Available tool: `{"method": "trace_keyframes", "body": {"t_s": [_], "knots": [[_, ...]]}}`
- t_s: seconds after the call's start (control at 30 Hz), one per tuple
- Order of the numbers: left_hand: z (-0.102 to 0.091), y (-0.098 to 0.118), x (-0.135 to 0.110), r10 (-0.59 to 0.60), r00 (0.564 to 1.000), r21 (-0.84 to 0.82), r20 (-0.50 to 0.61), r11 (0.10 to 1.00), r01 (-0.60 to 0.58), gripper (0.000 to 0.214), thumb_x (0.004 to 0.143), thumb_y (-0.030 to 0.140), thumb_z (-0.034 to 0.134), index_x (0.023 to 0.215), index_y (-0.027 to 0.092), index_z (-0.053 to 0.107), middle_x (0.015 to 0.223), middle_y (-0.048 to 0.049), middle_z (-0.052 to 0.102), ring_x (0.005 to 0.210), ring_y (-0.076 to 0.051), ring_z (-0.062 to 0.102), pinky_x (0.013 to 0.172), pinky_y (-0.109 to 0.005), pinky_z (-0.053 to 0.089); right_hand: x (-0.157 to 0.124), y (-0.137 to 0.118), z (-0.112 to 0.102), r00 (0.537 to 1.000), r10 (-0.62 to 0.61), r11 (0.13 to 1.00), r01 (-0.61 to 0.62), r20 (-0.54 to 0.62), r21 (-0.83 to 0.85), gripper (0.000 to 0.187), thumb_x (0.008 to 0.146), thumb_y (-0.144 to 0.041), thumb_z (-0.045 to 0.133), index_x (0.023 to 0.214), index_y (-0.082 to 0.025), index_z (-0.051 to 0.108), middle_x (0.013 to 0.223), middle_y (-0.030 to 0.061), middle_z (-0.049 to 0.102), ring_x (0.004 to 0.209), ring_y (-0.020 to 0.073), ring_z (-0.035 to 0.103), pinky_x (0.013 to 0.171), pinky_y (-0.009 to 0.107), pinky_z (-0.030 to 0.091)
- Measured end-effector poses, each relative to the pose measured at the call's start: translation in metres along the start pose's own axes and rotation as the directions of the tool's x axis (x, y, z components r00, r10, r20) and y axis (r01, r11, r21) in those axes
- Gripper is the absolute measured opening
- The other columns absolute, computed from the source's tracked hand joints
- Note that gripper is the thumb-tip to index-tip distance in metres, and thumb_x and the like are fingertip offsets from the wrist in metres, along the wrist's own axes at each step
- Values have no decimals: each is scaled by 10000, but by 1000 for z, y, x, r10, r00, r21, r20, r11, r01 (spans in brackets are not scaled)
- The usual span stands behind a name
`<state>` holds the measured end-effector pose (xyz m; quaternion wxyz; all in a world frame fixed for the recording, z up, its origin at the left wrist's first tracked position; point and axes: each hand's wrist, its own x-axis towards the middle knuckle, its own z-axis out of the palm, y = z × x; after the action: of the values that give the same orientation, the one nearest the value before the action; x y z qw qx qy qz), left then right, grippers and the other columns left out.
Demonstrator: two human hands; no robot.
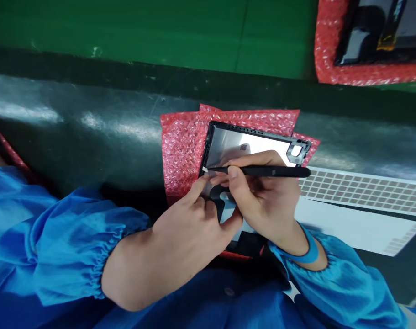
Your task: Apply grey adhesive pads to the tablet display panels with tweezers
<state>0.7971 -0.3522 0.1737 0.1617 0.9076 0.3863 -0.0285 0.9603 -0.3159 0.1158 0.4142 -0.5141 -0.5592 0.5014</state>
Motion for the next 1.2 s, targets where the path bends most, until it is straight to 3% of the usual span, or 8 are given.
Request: {"method": "trace_keyframes", "body": {"t_s": [0.27,0.7,0.83,0.93,1.0,1.07,1.13,1.2], "knots": [[1,0,1,-22,1000,-11,13,1000,22,382,1033,228,653,1355,100,815,930,-122,844,895,-310,808,1225,-565,504,0,-1,0,1000,8,1000,-8,9,-16,48,1048,-195,786,1071,-235,801,922,21,863,765,187,881,696,266,775],[3,-13,4,59,997,-42,48,997,-57,194,1033,266,711,1165,159,803,887,-82,844,896,-301,816,1255,-588,468,0,-5,2,997,73,997,-73,-28,-1,60,1051,-257,799,1070,-205,775,936,44,832,737,193,870,666,272,758],[-14,-25,4,127,989,-39,73,991,-125,144,1048,249,684,1110,162,782,834,-72,810,785,-278,788,1063,-503,592,4,0,3,999,18,1000,-18,-29,10,132,1074,-315,776,998,-207,783,862,23,829,690,165,855,640,243,737],[-30,-48,-3,-141,988,-3,68,990,142,273,1110,362,612,977,177,764,738,-66,737,640,-250,718,742,-386,577,7,8,4,997,-38,992,46,-63,121,179,1055,-392,803,1013,-229,740,842,-8,841,673,163,852,614,247,733],[-33,-66,-13,-458,888,63,40,888,455,493,1138,538,531,868,183,741,674,-79,669,621,-272,687,684,-383,527,8,14,5,999,-3,979,14,-51,204,238,1046,-453,807,1036,-237,707,855,-15,848,661,175,853,597,272,737],[-28,-81,-24,-637,768,72,68,771,633,591,1110,660,511,795,195,696,652,-83,620,639,-295,663,687,-399,501,9,18,6,999,26,969,-19,-26,247,283,1037,-490,810,1046,-239,679,855,-16,847,663,182,855,598,282,739],[-17,-87,-34,-634,756,-53,162,760,648,470,1097,586,537,841,210,658,682,-57,608,647,-268,624,683,-378,460,10,22,6,1000,22,961,-17,-13,277,317,1024,-507,823,1045,-240,655,838,-20,840,652,180,851,603,280,736],[-6,-82,-41,-563,814,-271,139,769,579,292,1100,423,513,904,223,596,743,-26,602,660,-217,571,685,-353,420,12,25,6,1000,15,950,-16,5,311,333,1019,-519,824,1047,-244,639,807,-31,832,640,173,847,610,270,732]]}}
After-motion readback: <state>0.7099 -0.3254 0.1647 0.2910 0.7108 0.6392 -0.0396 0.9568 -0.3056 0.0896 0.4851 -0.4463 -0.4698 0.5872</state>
